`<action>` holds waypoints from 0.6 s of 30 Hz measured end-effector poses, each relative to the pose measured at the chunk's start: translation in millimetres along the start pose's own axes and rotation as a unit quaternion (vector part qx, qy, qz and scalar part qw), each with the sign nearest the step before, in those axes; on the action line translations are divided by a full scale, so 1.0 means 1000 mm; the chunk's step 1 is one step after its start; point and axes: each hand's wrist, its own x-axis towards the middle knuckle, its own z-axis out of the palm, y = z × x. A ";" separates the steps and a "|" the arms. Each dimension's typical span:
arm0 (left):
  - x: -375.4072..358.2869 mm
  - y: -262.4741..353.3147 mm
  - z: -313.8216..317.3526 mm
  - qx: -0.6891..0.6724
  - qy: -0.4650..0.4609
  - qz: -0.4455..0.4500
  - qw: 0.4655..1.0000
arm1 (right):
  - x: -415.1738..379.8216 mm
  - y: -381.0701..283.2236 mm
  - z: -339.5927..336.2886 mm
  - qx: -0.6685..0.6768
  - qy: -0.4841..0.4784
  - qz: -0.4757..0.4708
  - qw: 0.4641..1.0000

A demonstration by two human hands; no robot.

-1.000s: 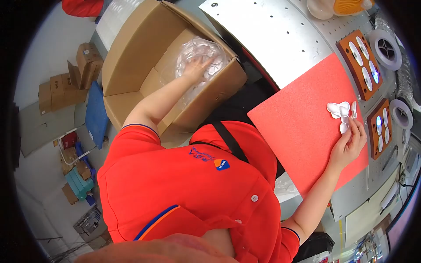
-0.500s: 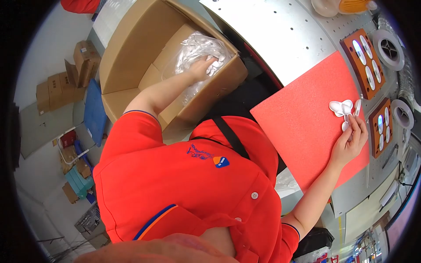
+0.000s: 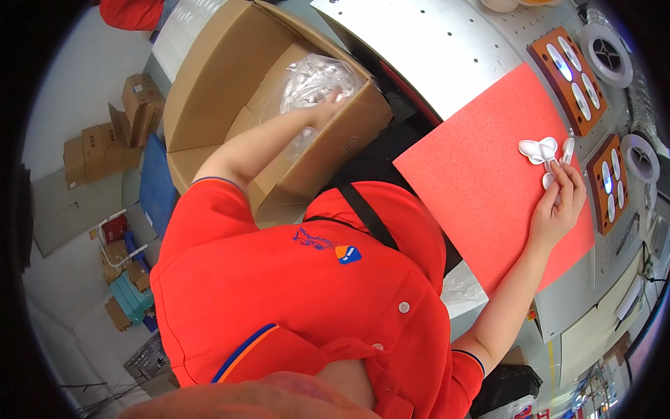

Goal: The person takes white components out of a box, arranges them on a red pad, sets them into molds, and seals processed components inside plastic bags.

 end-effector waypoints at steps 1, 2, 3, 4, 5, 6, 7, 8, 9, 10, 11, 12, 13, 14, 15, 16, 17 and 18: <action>0.002 0.017 -0.007 0.002 0.001 -0.003 1.000 | 0.000 0.001 0.001 -0.003 -0.002 -0.008 1.000; -0.002 0.049 -0.024 0.001 0.007 -0.127 0.992 | -0.001 0.000 0.002 0.000 0.000 -0.007 1.000; -0.007 0.073 -0.034 0.000 0.013 -0.249 0.968 | -0.001 -0.001 0.002 0.010 -0.001 -0.007 1.000; -0.009 0.082 -0.035 0.026 0.035 -0.262 0.964 | 0.000 -0.001 0.001 0.020 0.000 -0.006 1.000; -0.010 0.078 -0.033 0.029 0.036 -0.261 0.964 | 0.000 -0.001 0.001 0.019 0.003 -0.005 1.000; -0.015 0.070 -0.026 0.047 0.063 -0.221 0.972 | -0.001 -0.001 0.001 0.015 0.002 -0.002 1.000; -0.020 0.062 -0.022 0.065 0.089 -0.180 0.977 | -0.002 -0.001 0.001 0.011 0.001 0.001 1.000; -0.026 0.058 -0.022 0.068 0.088 -0.179 0.978 | -0.001 -0.002 0.001 0.012 0.002 0.004 1.000; -0.034 0.054 -0.022 0.062 0.077 -0.148 0.984 | 0.000 -0.003 0.001 0.016 0.005 0.003 1.000; -0.040 0.051 -0.022 0.056 0.066 -0.118 0.989 | 0.000 -0.004 0.000 0.021 0.007 0.001 1.000; -0.043 0.047 -0.022 0.057 0.065 -0.119 0.989 | 0.000 -0.004 0.001 0.023 0.007 0.003 1.000; -0.044 0.043 -0.024 0.074 0.041 -0.111 0.990 | 0.000 -0.004 0.001 0.025 0.007 0.000 1.000; -0.045 0.040 -0.027 0.091 0.019 -0.102 0.990 | 0.000 -0.004 0.001 0.027 0.007 -0.004 1.000; -0.046 0.038 -0.031 0.091 0.019 -0.103 0.990 | -0.001 -0.004 0.001 0.028 0.008 -0.004 1.000; -0.047 0.037 -0.036 0.073 0.034 -0.083 0.993 | -0.001 -0.003 0.001 0.026 0.003 -0.004 1.000; -0.047 0.036 -0.041 0.055 0.049 -0.063 0.995 | -0.001 -0.002 0.000 0.023 -0.001 -0.004 1.000; -0.043 0.027 -0.038 0.055 0.050 -0.062 0.995 | -0.001 -0.002 0.000 0.022 0.000 -0.003 1.000; -0.038 0.015 -0.033 -0.010 0.117 -0.066 0.991 | -0.001 -0.003 -0.001 0.022 -0.003 0.001 1.000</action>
